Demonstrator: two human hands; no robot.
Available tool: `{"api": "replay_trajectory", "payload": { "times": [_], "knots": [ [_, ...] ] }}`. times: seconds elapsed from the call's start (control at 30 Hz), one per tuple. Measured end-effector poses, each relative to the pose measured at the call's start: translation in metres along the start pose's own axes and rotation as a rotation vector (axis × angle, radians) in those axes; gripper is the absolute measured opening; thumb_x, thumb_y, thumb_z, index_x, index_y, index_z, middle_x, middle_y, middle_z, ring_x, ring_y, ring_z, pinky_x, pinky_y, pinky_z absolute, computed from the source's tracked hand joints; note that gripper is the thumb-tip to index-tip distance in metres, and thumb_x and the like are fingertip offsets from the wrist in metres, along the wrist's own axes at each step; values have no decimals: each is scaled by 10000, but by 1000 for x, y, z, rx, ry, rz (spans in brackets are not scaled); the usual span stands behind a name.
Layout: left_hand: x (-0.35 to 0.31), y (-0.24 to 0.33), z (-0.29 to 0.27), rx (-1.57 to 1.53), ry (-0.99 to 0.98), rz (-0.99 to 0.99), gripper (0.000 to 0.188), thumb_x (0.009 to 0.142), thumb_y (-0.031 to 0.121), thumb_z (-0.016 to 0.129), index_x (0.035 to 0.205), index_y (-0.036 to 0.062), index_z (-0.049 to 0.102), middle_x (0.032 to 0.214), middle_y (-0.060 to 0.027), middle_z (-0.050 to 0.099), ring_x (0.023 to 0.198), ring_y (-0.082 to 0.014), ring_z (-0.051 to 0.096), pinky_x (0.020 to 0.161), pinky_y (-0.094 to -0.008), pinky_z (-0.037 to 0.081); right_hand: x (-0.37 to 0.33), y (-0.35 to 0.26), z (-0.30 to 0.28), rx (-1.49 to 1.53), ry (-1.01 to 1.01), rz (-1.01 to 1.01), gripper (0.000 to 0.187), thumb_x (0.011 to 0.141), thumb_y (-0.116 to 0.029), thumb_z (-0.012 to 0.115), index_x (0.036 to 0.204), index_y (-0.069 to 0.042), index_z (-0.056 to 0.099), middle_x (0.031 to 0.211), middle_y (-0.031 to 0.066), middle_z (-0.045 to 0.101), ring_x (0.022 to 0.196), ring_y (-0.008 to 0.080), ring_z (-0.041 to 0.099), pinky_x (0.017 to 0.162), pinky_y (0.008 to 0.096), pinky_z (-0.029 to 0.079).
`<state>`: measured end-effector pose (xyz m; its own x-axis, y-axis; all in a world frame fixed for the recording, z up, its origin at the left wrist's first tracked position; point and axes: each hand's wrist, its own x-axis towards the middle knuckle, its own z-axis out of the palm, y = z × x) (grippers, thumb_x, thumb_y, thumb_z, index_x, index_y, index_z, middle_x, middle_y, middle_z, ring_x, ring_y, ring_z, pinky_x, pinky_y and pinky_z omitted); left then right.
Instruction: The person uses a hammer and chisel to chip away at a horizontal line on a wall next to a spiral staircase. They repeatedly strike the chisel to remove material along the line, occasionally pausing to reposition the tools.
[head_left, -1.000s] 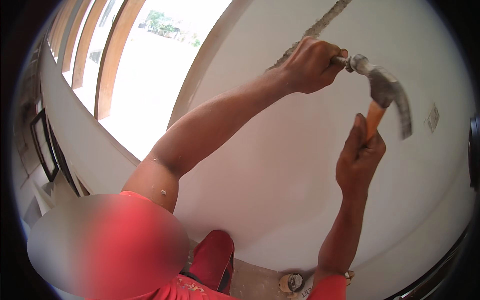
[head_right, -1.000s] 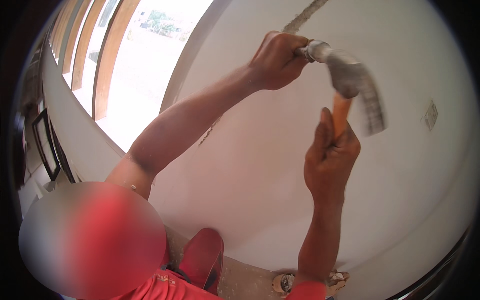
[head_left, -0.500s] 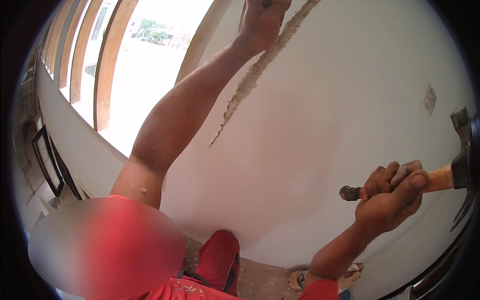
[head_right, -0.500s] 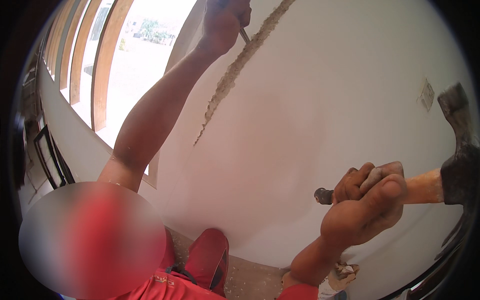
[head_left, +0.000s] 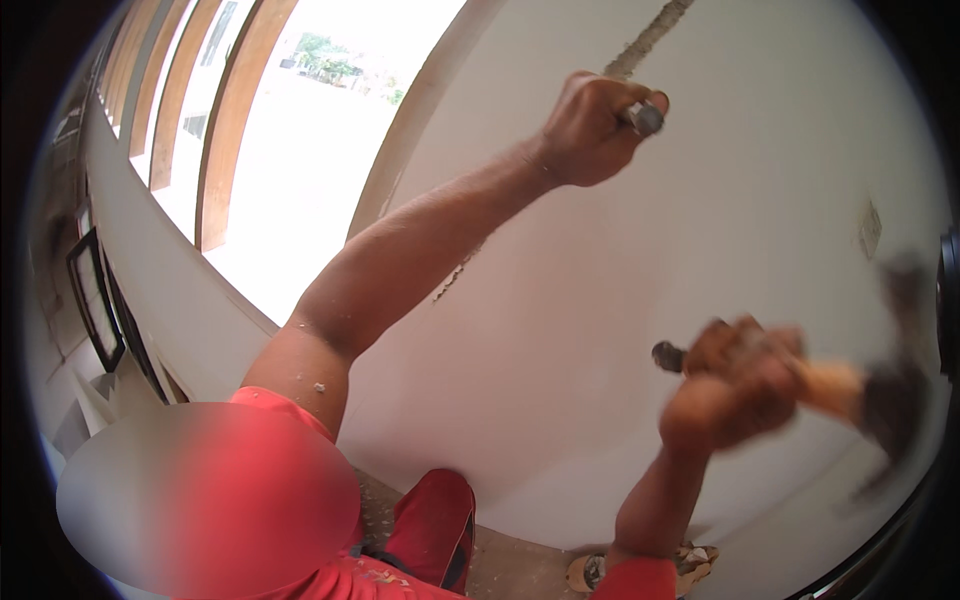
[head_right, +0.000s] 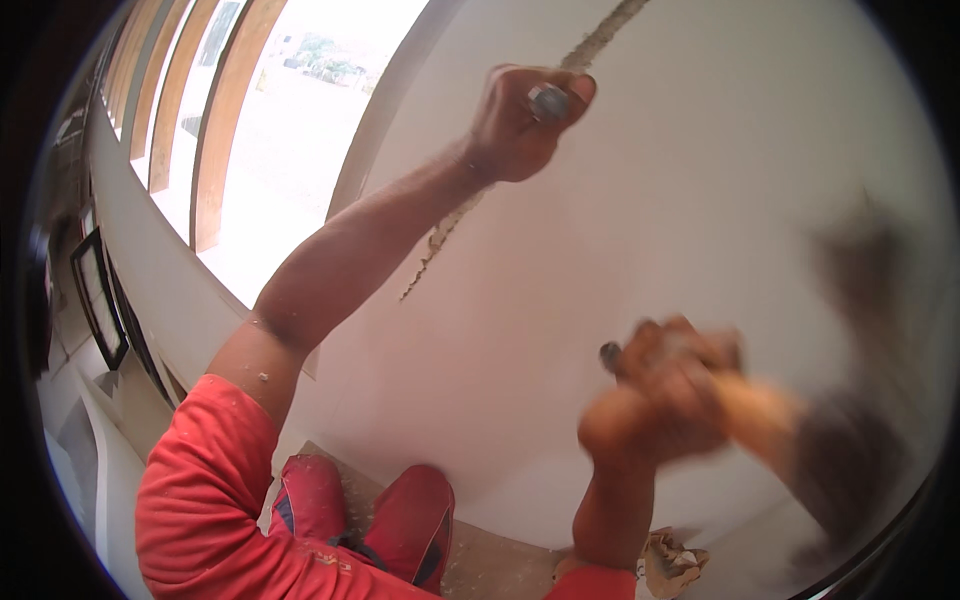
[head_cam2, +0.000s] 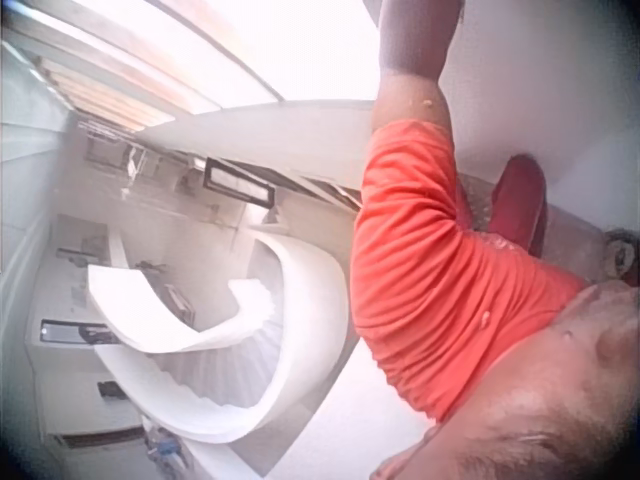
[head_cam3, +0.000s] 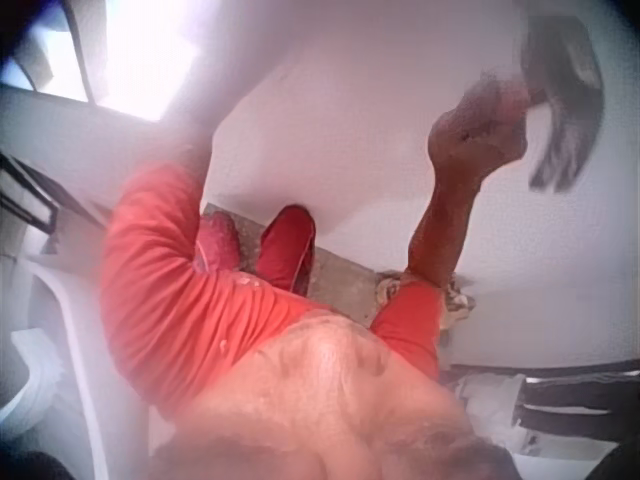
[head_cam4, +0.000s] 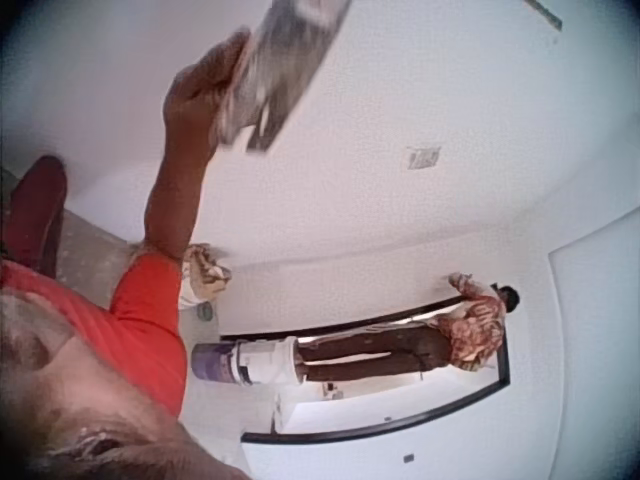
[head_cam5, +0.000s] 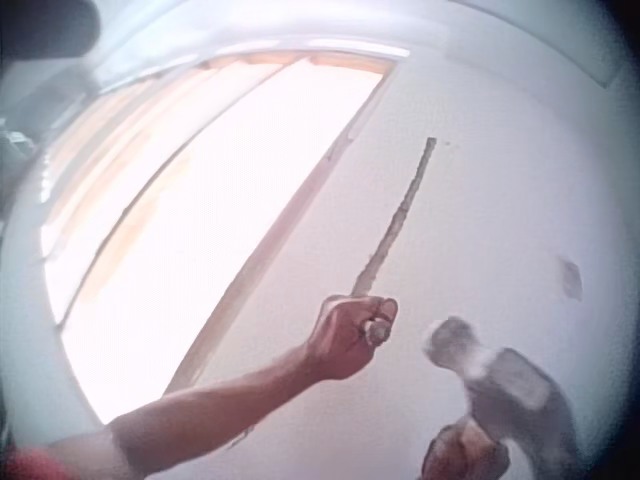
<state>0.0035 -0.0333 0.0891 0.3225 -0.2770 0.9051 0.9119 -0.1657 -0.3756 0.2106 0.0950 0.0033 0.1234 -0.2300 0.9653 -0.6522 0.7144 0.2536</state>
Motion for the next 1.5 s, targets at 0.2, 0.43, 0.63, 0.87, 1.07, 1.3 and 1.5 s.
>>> {"api": "replay_trajectory", "payload": {
  "times": [0.2,0.43,0.63,0.87,1.07,1.3,1.5],
  "knots": [
    [-5,-5,-2,68,-3,42,190,884,18,541,697,4,505,544,-96,403,480,-249,325,468,-369,358,10,-15,9,-190,-107,327,384,1079,-276,496,771,-52,442,599,-57,320,499,27,268,445,230,203],
    [2,2,6,26,-13,15,169,832,-22,566,667,-15,533,532,-137,457,481,-292,361,465,-387,365,14,21,22,-341,-375,109,399,1086,-333,485,856,-14,555,562,-34,346,486,64,340,429,265,287],
    [32,-26,-32,-394,231,-515,401,996,153,535,611,70,460,519,3,399,471,-136,363,469,-349,315,6,-21,-16,148,113,630,438,1076,-356,495,755,-95,351,561,-56,258,452,13,201,383,226,162],
    [-2,14,-100,-653,76,-623,392,1010,199,537,660,105,388,555,35,336,481,-132,300,484,-326,284,-119,-22,-57,333,171,890,571,1003,-554,552,737,-120,294,559,-46,204,401,41,209,313,230,254],
    [-106,57,-122,-540,-92,-872,383,1030,205,505,680,108,382,558,32,299,484,-100,305,477,-295,242,-234,0,-18,716,-30,1152,572,945,-532,666,782,-70,372,663,-1,365,429,60,290,336,240,279],
    [-228,104,-106,-317,-718,-1279,493,955,273,647,556,108,408,532,67,346,466,-77,324,459,-301,258,-316,10,-6,755,-437,1091,494,1015,-504,569,857,-56,430,619,-9,366,439,43,313,369,222,248],
    [-367,160,-129,-623,-594,-1610,626,905,597,646,614,83,439,550,30,388,457,-66,288,420,-284,241,-446,-17,6,914,-485,1356,503,1005,-539,567,903,-56,468,611,-24,400,430,42,318,376,224,252]
  ]
}}
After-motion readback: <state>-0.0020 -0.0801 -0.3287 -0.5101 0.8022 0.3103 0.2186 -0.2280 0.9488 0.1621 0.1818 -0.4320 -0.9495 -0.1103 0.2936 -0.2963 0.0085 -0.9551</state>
